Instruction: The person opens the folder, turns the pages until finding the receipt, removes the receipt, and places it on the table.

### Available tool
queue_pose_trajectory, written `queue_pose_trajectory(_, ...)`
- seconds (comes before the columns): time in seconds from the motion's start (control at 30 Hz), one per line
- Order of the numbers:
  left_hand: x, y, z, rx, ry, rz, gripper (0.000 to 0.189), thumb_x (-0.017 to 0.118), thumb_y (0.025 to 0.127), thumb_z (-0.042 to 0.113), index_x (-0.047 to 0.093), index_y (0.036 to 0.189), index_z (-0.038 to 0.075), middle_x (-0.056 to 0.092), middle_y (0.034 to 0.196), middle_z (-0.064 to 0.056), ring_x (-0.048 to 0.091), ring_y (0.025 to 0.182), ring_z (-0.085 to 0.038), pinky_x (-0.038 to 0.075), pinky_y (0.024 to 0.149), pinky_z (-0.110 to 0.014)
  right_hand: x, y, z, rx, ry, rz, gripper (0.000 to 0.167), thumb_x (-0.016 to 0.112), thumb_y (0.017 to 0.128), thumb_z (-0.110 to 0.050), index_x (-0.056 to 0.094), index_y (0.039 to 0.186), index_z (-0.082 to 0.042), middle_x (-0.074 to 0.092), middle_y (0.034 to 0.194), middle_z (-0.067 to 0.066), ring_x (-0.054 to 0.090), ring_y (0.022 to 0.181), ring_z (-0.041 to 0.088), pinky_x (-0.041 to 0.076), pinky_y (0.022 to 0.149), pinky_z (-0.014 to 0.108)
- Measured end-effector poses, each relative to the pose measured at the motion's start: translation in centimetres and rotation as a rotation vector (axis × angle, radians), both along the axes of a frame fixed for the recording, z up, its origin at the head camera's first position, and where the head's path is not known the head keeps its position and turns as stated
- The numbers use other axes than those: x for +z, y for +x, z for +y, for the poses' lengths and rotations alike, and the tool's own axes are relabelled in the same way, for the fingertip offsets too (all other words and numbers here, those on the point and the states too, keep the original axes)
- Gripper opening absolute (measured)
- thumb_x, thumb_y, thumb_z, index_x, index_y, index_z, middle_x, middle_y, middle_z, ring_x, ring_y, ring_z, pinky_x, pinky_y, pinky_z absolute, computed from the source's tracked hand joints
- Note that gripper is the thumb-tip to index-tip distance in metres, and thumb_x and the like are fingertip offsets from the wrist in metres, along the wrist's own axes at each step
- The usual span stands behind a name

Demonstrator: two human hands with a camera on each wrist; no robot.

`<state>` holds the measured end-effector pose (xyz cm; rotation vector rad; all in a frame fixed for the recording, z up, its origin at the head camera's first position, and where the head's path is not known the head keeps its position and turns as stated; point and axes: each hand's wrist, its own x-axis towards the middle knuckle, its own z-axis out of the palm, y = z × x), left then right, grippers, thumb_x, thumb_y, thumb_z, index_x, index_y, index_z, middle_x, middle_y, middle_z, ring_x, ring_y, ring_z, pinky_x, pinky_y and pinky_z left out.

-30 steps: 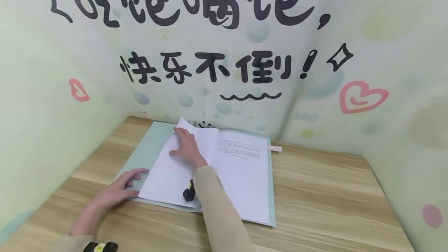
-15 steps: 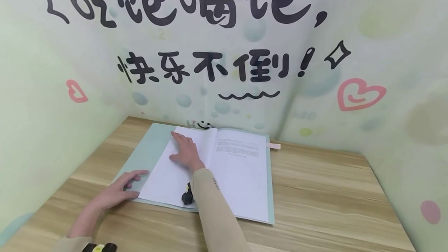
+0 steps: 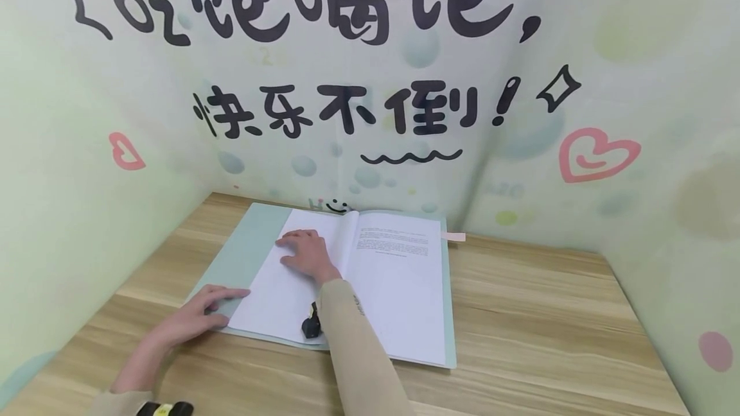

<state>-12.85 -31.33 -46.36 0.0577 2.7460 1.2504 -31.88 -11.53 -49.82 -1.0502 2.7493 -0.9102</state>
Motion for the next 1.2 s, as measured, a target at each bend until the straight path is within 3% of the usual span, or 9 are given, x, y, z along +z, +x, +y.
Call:
queue_pose_trajectory(0.17, 0.1, 0.1, 0.1, 0.013, -0.012, -0.021, 0.05, 0.067, 0.08, 0.015, 0.065, 0.13, 0.015, 0.047, 0.128, -0.02, 0.042, 0.101, -0.026, 0.037, 0.081, -0.035, 0.0, 0.0, 0.0, 0.013, 0.009, -0.003, 0.035, 0.069, 0.091, -0.028, 0.068, 0.126, -0.026, 0.059, 0.14, -0.005, 0.042, 0.137, 0.024, 0.031, 0.112, 0.047)
queue_pose_trajectory(0.33, -0.1, 0.1, 0.1, -0.009, -0.043, 0.028, 0.048, 0.075, 0.083, 0.024, 0.064, 0.129, 0.016, 0.049, 0.124, -0.02, 0.047, 0.105, -0.028, 0.04, 0.084, -0.037, -0.1, 0.0, 0.1, 0.015, 0.008, 0.004, 0.036, 0.069, 0.091, -0.028, 0.068, 0.127, -0.026, 0.058, 0.141, -0.005, 0.042, 0.137, 0.024, 0.031, 0.112, 0.047)
queue_pose_trajectory(0.63, 0.1, 0.3, 0.4, -0.024, -0.077, 0.073, 0.05, 0.075, 0.083, 0.023, 0.063, 0.131, 0.017, 0.051, 0.12, -0.017, 0.046, 0.113, -0.032, 0.038, 0.089, -0.04, 0.0, 0.0, 0.2, 0.025, -0.002, 0.004, 0.037, 0.07, 0.091, -0.027, 0.068, 0.127, -0.025, 0.059, 0.14, -0.004, 0.043, 0.137, 0.025, 0.032, 0.111, 0.048)
queue_pose_trajectory(1.2, 0.1, 0.2, 0.4, -0.022, -0.074, 0.047, 0.049, 0.076, 0.082, 0.022, 0.064, 0.13, 0.018, 0.05, 0.121, -0.015, 0.045, 0.115, -0.032, 0.037, 0.09, -0.039, 1.2, -0.1, 0.5, 0.06, 0.087, 0.008, 0.04, 0.063, 0.095, -0.026, 0.062, 0.134, -0.022, 0.054, 0.146, 0.0, 0.043, 0.139, 0.024, 0.033, 0.114, 0.044)
